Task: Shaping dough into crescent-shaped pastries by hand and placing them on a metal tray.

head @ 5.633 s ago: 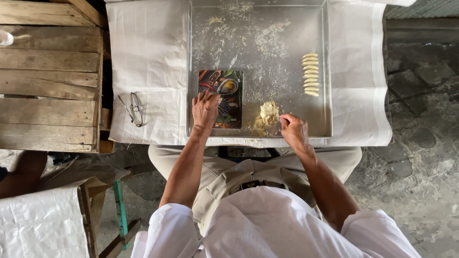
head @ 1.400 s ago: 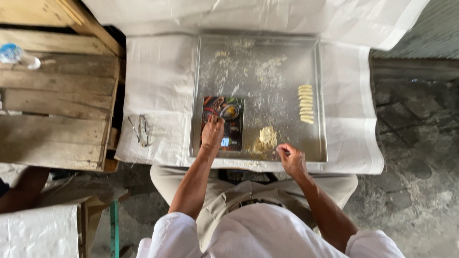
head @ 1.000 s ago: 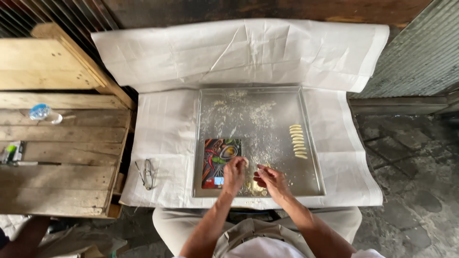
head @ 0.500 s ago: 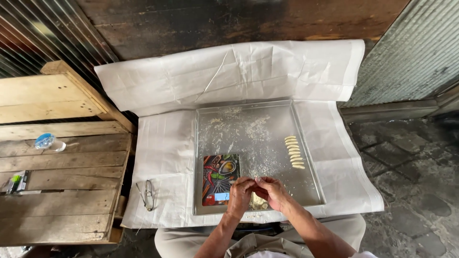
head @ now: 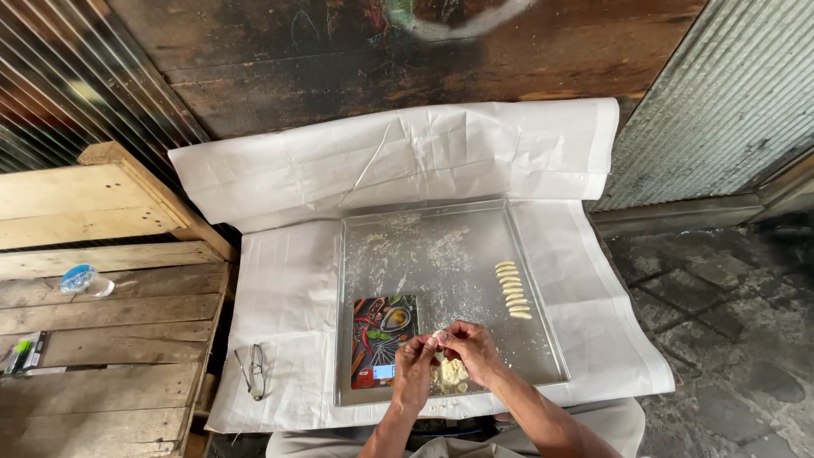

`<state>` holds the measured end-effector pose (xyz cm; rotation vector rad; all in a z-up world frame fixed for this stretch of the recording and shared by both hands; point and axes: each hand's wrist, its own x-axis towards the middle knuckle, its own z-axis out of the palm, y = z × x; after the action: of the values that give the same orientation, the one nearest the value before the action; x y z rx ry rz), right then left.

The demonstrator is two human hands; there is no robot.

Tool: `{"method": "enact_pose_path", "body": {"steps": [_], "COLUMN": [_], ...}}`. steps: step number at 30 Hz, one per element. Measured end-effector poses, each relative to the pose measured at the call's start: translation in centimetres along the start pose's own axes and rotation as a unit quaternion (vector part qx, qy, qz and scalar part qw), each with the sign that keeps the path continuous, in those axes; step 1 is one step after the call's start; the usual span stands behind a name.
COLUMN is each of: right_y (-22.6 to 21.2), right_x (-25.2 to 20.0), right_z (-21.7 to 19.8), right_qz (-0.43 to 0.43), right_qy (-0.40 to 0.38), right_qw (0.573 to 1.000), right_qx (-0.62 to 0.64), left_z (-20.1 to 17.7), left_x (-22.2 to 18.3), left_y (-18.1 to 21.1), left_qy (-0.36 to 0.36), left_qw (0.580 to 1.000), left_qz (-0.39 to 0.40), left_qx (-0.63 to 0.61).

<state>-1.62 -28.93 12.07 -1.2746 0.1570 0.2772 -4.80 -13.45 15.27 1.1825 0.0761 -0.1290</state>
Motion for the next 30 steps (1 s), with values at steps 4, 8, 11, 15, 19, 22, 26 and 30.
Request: {"method": "enact_pose_path", "body": {"steps": [4, 8, 11, 15, 19, 22, 26, 30], "right_y": [-2.4, -4.6, -5.9, -3.2, -0.1, 1.4, 1.4, 0.7], "right_x": [-0.7, -2.1, -3.0, -2.1, -0.6, -0.3, 0.2, 0.9], "right_z": [-0.8, -0.9, 0.2, 0.6, 0.5, 1.1, 1.3, 0.2], "right_qz": [0.013, -0.136, -0.147, -0.175, -0.199, -0.215, -0.127, -0.038], "right_qy": [-0.068, -0.257, -0.256, -0.149, -0.064, -0.037, 0.017, -0.007], "right_qw": [0.998, 0.951, 0.947, 0.969, 0.975, 0.976, 0.991, 0.99], "right_qx": [0.01, -0.102, -0.129, -0.086, -0.075, -0.026, 0.034, 0.138], "left_z": [-1.1, -0.4, -0.1, 0.3, 1.4, 2.0, 1.4, 0.4], "left_x": [0.5, -0.2, -0.3, -0.3, -1.0, -0.7, 1.3, 2.3], "left_y": [1.2, 4.4, 4.5, 2.9, 3.3, 3.0, 1.5, 1.9], "left_qy": [-0.056, -0.196, -0.209, -0.127, -0.089, -0.009, 0.049, -0.006], "left_qw": [0.996, 0.966, 0.958, 0.971, 0.991, 1.0, 0.989, 0.976], "left_qz": [-0.074, -0.116, -0.128, -0.097, -0.034, -0.013, -0.001, 0.027], "left_qx": [-0.005, -0.119, -0.15, -0.175, -0.089, -0.015, 0.138, 0.216]}}
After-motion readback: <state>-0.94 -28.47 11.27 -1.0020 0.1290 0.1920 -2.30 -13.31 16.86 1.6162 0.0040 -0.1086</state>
